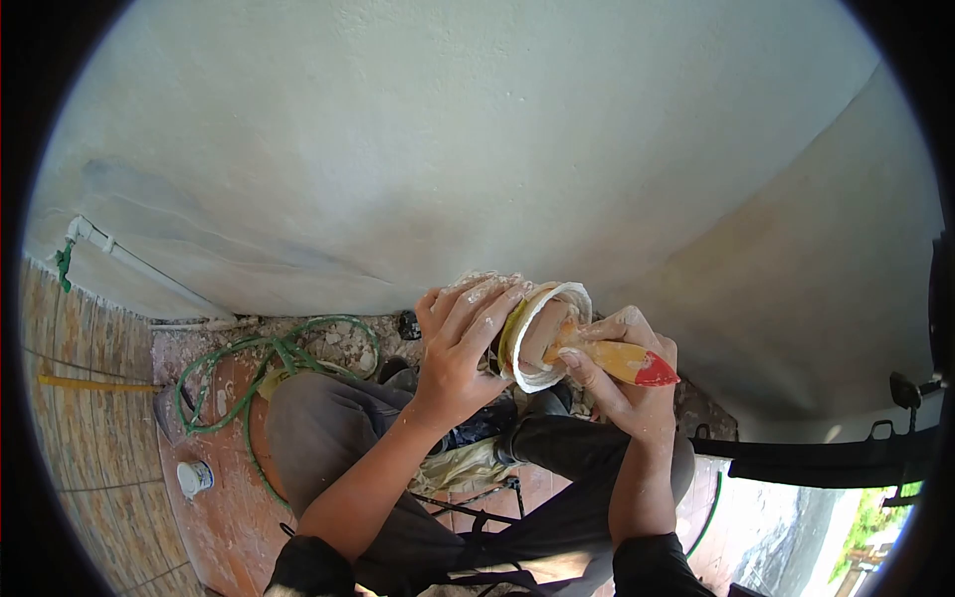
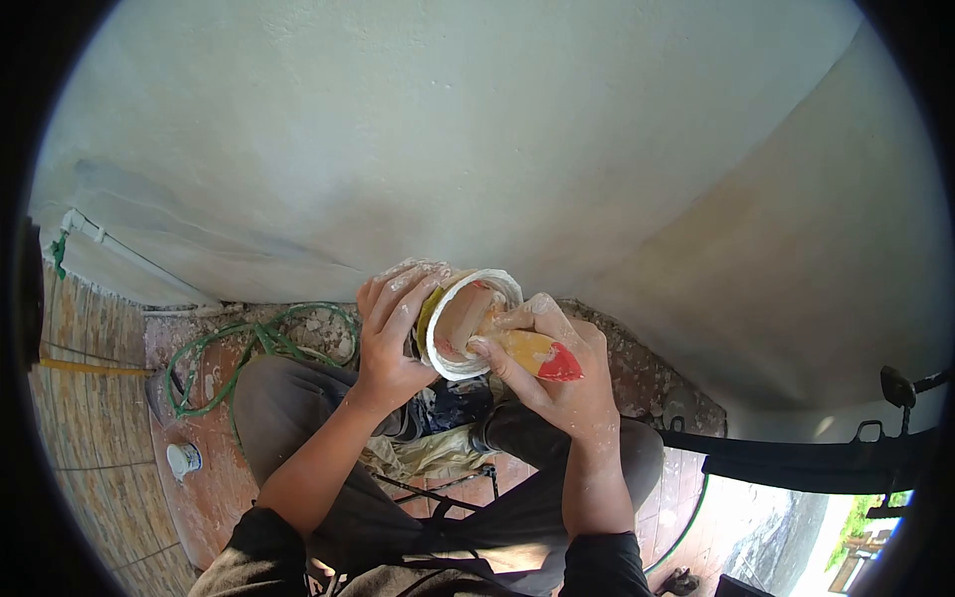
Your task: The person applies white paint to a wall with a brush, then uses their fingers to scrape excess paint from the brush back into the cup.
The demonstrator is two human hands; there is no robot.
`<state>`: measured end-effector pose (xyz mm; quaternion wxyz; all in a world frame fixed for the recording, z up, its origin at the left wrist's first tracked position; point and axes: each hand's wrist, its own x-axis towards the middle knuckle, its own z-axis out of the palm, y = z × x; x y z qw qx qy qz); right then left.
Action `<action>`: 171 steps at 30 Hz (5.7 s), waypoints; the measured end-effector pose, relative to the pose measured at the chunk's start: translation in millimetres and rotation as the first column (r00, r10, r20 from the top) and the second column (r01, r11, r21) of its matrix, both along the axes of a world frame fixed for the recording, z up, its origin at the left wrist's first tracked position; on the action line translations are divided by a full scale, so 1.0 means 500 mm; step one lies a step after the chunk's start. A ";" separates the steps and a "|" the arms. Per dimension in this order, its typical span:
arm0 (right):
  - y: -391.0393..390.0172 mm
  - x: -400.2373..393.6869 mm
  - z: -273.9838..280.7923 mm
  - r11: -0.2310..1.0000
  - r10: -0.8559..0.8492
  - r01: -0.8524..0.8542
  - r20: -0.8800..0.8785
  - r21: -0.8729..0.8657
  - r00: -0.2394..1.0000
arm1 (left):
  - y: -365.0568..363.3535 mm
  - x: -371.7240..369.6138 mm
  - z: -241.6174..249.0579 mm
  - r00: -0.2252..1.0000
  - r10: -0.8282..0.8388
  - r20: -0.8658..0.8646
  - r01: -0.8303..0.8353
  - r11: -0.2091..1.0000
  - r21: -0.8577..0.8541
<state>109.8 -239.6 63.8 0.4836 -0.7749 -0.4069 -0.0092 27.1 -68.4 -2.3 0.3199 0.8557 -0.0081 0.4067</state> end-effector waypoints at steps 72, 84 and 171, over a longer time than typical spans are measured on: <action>-0.095 0.122 0.005 0.159 0.288 0.668 -0.681 0.727 0.673 | -0.010 0.003 -0.024 0.996 -0.027 -0.085 -0.013 0.898 -0.440; -0.227 0.176 0.002 0.280 -0.322 0.609 -0.525 0.742 0.788 | -0.012 0.001 -0.030 0.996 -0.013 -0.093 -0.030 0.893 -0.448; -0.330 0.372 0.145 0.601 -0.528 0.710 0.484 -0.367 0.697 | 0.010 -0.010 0.043 0.970 -0.045 0.238 0.215 0.610 -0.763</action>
